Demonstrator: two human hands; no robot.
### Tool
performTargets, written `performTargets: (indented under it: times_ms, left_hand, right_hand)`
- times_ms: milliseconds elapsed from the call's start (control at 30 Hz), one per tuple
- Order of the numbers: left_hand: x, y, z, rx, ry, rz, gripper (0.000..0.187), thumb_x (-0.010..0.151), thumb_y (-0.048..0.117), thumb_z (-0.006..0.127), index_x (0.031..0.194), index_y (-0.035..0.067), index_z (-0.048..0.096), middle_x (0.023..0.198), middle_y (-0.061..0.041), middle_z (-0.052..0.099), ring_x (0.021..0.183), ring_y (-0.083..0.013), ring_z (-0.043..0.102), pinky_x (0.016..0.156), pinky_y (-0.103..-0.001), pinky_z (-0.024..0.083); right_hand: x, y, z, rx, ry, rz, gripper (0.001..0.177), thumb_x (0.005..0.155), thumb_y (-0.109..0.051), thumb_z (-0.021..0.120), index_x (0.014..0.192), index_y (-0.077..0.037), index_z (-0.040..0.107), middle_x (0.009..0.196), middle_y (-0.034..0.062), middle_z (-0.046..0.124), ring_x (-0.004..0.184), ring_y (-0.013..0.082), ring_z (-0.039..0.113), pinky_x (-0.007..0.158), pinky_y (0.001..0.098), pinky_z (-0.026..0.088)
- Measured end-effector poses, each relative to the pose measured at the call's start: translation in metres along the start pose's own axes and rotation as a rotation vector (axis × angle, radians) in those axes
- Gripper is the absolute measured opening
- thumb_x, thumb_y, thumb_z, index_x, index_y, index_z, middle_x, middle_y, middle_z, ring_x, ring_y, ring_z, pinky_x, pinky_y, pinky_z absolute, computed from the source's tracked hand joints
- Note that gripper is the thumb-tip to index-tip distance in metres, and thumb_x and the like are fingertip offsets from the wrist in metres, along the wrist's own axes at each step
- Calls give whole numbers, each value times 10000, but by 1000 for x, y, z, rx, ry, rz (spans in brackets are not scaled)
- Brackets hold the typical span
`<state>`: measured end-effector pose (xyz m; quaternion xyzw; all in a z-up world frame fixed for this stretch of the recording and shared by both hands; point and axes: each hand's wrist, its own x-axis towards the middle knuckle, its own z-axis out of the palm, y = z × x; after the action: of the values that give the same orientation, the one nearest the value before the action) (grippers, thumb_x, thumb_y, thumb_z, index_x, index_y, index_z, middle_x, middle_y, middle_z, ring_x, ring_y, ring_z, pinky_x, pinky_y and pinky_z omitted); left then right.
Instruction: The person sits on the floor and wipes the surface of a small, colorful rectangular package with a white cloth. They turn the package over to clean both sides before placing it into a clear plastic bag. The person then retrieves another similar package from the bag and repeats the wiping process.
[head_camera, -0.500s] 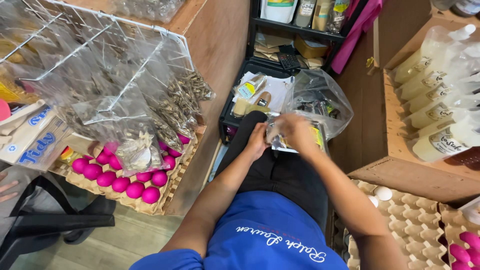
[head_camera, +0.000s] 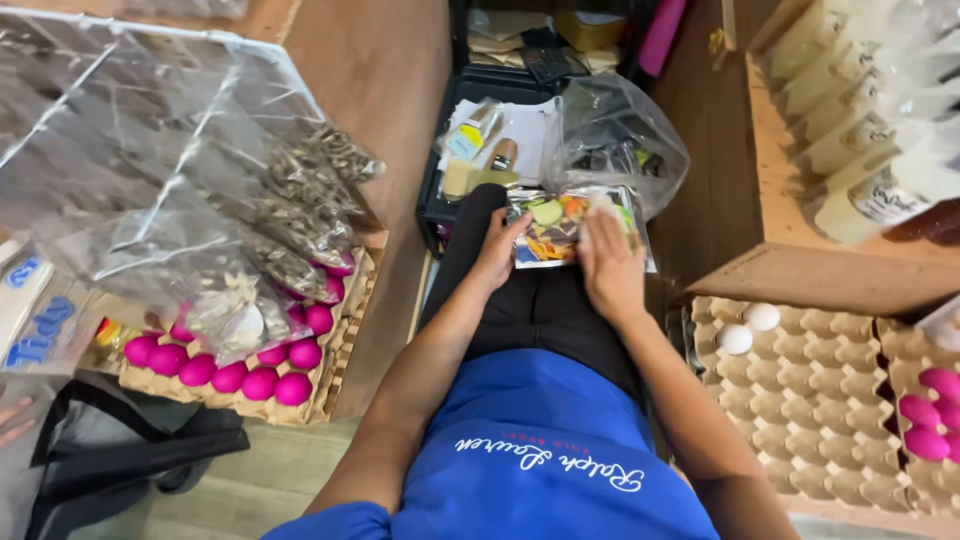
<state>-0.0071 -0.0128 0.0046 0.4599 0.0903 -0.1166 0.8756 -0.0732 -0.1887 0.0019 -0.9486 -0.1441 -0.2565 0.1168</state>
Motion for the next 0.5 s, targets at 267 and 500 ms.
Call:
performTargets:
  times_ms: [267,500]
  left_hand:
    - [-1,8,6,67,22,33,574,900,331,825,1297,99,481,976,-133,615,841,-238,704,669,-386,662]
    - [-4,10,7,47,26,13,570,906,317,829,1289,91,473,974,-174,617,824,-299,725,655,-430,651]
  right_hand:
    - [25,-36,5,56,-10,71,592,1067,-433,525,1515,-47,508,1520,199,536,1439,328,471,1080,583,398]
    - [79,-13,4,-97,-173,98,544,1100,-536,375,1534,-233,501,1492,50,561,1433,211,464,1063,538,421]
